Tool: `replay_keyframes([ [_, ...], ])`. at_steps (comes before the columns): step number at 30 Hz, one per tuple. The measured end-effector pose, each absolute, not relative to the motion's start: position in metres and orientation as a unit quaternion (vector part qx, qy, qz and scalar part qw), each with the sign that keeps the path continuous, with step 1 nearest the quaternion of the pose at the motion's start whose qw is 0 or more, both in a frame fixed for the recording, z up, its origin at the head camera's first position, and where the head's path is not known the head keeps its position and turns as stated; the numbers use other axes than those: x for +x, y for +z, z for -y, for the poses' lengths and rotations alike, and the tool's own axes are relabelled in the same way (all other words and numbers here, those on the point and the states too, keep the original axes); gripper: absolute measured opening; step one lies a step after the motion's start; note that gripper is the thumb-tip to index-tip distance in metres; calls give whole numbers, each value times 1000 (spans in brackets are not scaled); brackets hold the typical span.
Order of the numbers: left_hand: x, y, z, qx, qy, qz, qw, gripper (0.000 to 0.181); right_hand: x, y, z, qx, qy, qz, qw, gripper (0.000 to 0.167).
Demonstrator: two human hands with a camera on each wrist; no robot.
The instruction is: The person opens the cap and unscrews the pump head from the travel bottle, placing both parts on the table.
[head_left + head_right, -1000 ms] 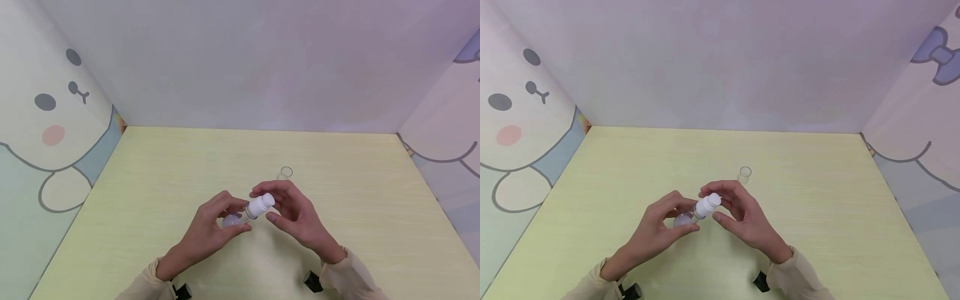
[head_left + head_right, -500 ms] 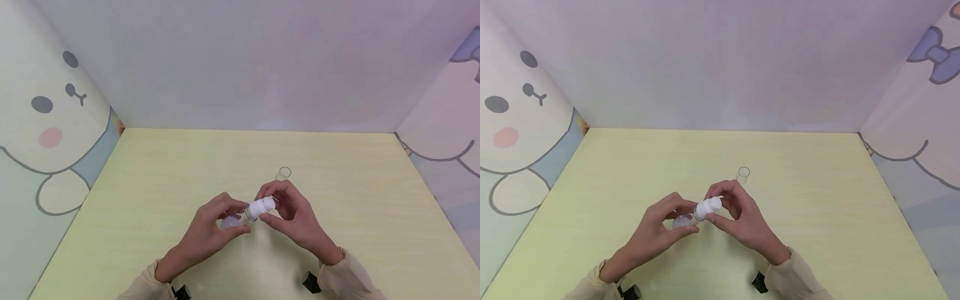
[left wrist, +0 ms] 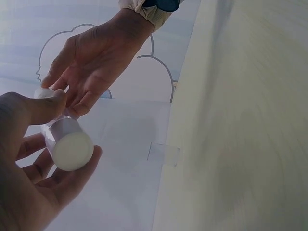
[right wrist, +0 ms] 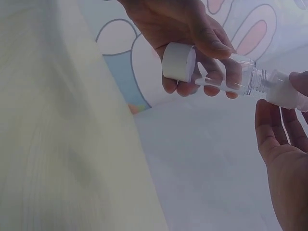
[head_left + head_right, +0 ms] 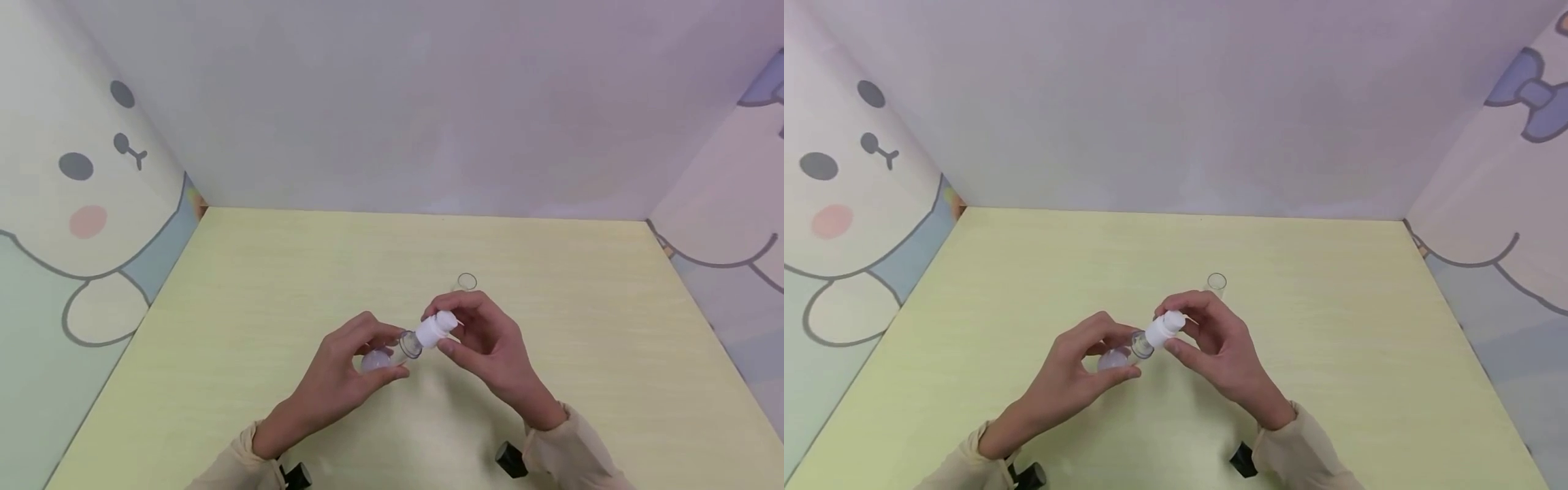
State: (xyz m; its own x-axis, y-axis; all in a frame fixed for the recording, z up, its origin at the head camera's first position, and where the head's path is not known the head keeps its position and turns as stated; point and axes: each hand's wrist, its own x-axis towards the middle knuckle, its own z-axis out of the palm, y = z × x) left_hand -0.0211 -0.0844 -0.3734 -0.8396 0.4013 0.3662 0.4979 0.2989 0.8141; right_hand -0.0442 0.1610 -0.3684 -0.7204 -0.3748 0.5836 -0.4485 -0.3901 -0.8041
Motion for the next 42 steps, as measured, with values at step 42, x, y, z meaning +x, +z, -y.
replay_keyframes([
  [42, -33, -355, 106, -256, -517, 807, 124, 41, -108, -390, -137, 348, 156, 921, 83, 34],
])
